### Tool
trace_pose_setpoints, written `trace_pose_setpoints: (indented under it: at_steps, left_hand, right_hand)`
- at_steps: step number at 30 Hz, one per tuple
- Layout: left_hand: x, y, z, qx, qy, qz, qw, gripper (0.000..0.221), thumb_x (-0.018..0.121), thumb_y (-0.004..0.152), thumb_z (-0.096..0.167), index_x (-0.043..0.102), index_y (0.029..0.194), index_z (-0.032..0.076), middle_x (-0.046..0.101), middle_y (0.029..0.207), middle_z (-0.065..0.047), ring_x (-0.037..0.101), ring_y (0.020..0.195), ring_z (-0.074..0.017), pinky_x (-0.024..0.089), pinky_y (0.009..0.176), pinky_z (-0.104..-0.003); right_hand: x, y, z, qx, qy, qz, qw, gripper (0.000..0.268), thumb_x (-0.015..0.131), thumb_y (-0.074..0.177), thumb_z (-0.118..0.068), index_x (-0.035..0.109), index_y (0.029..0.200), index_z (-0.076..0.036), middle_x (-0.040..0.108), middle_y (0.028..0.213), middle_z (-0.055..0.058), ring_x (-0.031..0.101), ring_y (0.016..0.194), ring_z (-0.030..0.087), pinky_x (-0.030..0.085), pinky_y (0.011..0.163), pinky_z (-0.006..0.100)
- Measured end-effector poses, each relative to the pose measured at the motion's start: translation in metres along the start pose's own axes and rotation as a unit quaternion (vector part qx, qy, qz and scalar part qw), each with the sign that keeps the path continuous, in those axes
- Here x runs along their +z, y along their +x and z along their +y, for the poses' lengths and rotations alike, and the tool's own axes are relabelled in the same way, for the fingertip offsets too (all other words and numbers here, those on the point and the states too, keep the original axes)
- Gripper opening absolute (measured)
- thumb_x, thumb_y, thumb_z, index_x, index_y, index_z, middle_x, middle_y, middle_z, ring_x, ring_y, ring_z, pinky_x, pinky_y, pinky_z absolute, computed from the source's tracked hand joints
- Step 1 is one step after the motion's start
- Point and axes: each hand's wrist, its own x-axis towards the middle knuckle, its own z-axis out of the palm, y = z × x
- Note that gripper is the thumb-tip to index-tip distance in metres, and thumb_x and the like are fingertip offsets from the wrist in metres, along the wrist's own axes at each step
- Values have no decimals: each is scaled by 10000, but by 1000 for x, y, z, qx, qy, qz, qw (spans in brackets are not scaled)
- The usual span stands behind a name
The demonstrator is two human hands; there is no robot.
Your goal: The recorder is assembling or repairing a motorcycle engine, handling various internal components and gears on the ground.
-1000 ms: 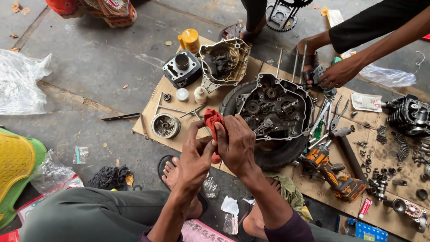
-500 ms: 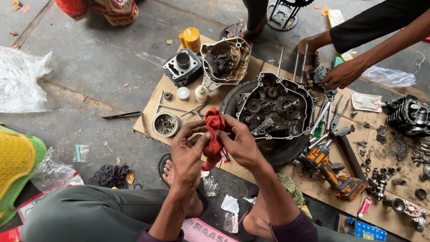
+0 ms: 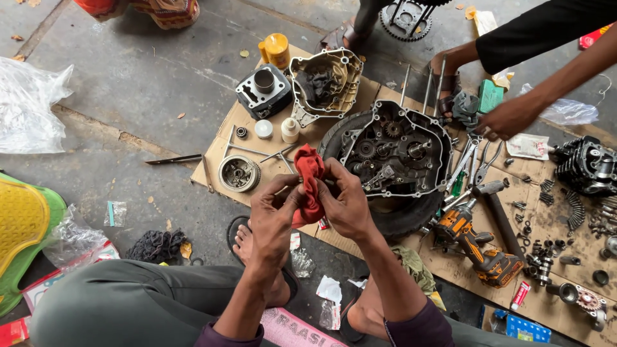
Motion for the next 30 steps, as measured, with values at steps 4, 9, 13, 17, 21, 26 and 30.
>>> trace_pose_setpoints:
  at_steps: [4,9,13,17,21,26,30]
  left_hand:
    - [2,-3,-3,23,34,0,999,184,677,1015,76,731,1124,-62,723,946,-46,627,842,-76,515,771,-233]
    - [7,-2,5,33,98,-2,995,181,619,1029,88,698,1147,-24,723,983,-49,632,872,-82,532,781,-241]
    - [7,0,10,16,43,-15,999,240,598,986,65,640,1216,7,716,1081,-41,662,964,-96,562,850,-249]
    - [6,-3,7,77,126,3,989,212,595,1004,61,658,1193,-11,730,1062,-62,676,953,-112,556,869,-249]
    - [11,-4,8,100,160,25,982,174,608,1018,89,643,1157,-11,723,1018,-57,664,909,-94,545,811,-233]
    - [4,5,-9,56,17,2,998,186,570,1072,136,625,1186,0,630,937,7,511,740,-35,424,620,-196]
    - [-1,10,-12,-6,-85,-11,996,166,552,1080,128,612,1175,6,573,820,-1,493,649,-52,398,564,-207]
  right_hand:
    - [7,-2,-3,-76,-190,32,978,99,603,1047,-56,543,989,-2,592,808,93,600,698,151,488,615,296]
    - [9,0,-12,-110,-264,31,958,112,605,1045,-72,535,990,-5,591,807,157,624,687,273,490,607,389]
    - [8,0,-18,-62,-212,6,975,105,634,985,-74,557,1012,-7,641,813,129,676,687,221,529,602,367]
    - [3,0,-5,-46,-130,-5,990,92,592,994,-44,553,1074,-19,677,914,86,701,814,152,578,729,305]
    - [0,0,3,10,0,12,1000,136,565,1024,-26,560,1160,-27,665,1002,22,641,889,65,547,785,235]
    - [3,5,10,9,43,57,997,142,498,1072,-25,585,1184,-13,660,1026,8,616,913,44,529,823,214]
    - [1,5,3,68,144,63,985,144,468,1085,-49,587,1151,-3,652,1027,14,608,900,48,528,810,215]
